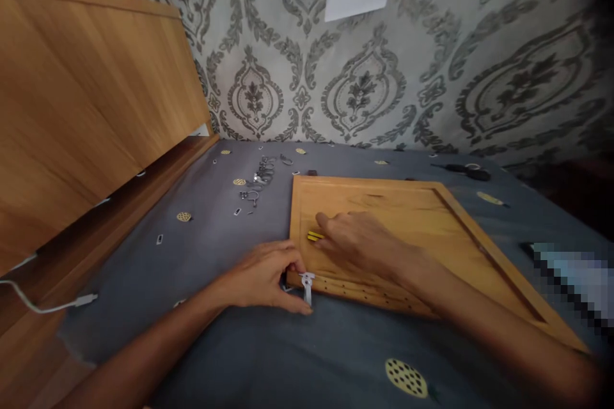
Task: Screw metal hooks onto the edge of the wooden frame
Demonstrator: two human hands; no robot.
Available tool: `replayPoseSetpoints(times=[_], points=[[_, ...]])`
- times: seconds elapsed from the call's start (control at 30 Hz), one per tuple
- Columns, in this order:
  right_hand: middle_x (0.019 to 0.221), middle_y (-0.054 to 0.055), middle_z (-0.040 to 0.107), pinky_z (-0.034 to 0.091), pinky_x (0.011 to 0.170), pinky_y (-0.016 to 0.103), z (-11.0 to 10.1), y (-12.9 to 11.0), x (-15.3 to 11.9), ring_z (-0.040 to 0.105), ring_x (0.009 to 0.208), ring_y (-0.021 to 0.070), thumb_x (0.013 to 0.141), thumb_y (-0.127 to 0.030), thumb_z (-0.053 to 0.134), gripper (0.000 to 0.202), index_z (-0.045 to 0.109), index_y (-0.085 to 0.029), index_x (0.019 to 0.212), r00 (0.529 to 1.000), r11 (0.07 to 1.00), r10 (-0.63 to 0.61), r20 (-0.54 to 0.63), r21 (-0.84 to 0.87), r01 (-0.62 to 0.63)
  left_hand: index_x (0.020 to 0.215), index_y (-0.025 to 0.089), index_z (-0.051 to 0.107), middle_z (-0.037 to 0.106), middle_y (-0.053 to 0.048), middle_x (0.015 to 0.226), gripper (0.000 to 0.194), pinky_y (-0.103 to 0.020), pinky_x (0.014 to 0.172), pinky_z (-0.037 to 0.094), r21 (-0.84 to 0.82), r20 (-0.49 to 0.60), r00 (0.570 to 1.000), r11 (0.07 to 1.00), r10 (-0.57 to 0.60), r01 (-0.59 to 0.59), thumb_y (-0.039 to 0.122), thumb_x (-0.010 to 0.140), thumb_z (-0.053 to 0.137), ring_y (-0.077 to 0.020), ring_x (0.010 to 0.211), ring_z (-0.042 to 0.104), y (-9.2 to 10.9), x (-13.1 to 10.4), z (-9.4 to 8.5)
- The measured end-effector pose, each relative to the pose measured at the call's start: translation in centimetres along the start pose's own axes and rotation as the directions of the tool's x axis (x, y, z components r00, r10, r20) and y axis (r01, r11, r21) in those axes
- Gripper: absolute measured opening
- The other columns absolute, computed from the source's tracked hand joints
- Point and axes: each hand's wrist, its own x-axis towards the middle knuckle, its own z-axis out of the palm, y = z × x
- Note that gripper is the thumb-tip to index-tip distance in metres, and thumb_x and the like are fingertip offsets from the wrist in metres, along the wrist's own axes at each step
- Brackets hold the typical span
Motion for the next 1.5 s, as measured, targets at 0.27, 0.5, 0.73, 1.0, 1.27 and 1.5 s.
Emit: replayPoseSetpoints(times=[0.27,0.5,0.73,1.0,1.27,1.5], points=[[0.104,0.006,0.073,0.056,0.085,0.036,-1.4,-3.4,6.4,0.07,0.095,0.0184,0.103,-0.029,0.058,0.02,0.069,-0.014,0.111,0.99,0.974,-0.127,-0.059,0.184,0.135,0.093,0.019,0.066,0.066,0.0,0.09,0.047,-0.026,0.07,0.04,0.018,0.004,1.0,1.0,-0.017,0.017,0.04,0.064,0.096,-0.0193,0.083,0.06,0.0,0.0,0.0],[0.127,0.01,0.065,0.058,0.096,0.046,0.1,-6.8,11.3,0.066,0.112,0.0235,0.1,-0.035,0.064,0.034,0.063,-0.015,0.127,0.972,0.935,-0.218,-0.088,0.265,0.234,0.093,0.02,0.066,0.066,0.001,0.088,0.043,-0.028,0.071,0.041,0.036,0.011,1.0,0.999,-0.027,0.027,0.042,0.068,0.093,-0.0194,0.081,0.061,-0.1,0.0,0.0],[0.123,0.01,0.066,0.059,0.092,0.043,0.3,-7.3,11.9,0.068,0.107,0.0218,0.1,-0.036,0.064,0.033,0.064,-0.014,0.125,0.983,0.93,-0.184,-0.013,0.322,0.179,0.09,0.02,0.064,0.064,0.001,0.085,0.038,-0.027,0.069,0.04,0.052,-0.003,1.0,0.999,-0.015,0.015,0.04,0.07,0.09,-0.0187,0.077,0.058,0.0,-0.2,0.0],[0.098,-0.006,0.07,0.052,0.074,0.023,0.8,-6.9,11.1,0.065,0.086,0.0111,0.091,-0.013,0.066,0.004,0.066,-0.017,0.093,0.991,0.896,-0.051,-0.127,0.431,0.101,0.089,0.024,0.066,0.063,0.003,0.079,0.026,-0.026,0.061,0.039,0.051,-0.035,0.995,0.995,0.09,-0.088,0.047,0.079,0.074,-0.0157,0.065,0.052,-2.3,-0.2,1.3],[0.063,-0.01,0.054,0.045,0.061,0.017,0.3,-3.4,5.2,0.059,0.063,0.0071,0.089,-0.009,0.063,0.019,0.053,-0.02,0.077,0.951,0.589,0.014,-0.309,0.771,0.242,0.088,0.028,0.069,0.065,0.002,0.075,0.029,-0.026,0.06,0.042,0.049,-0.072,0.997,0.998,0.035,-0.031,0.053,0.076,0.075,-0.0178,0.064,0.054,-1.9,-0.3,1.5],[0.075,-0.004,0.06,0.054,0.063,0.02,2.4,-1.7,-1.2,0.057,0.063,0.0065,0.093,-0.033,0.068,0.019,0.059,-0.017,0.086,0.945,0.174,0.116,-0.305,0.943,0.283,0.087,0.028,0.068,0.062,0.002,0.077,0.03,-0.028,0.059,0.041,-0.026,-0.094,0.995,0.999,0.019,-0.021,0.057,0.077,0.074,-0.0178,0.063,0.053,-1.4,-0.6,1.6]])
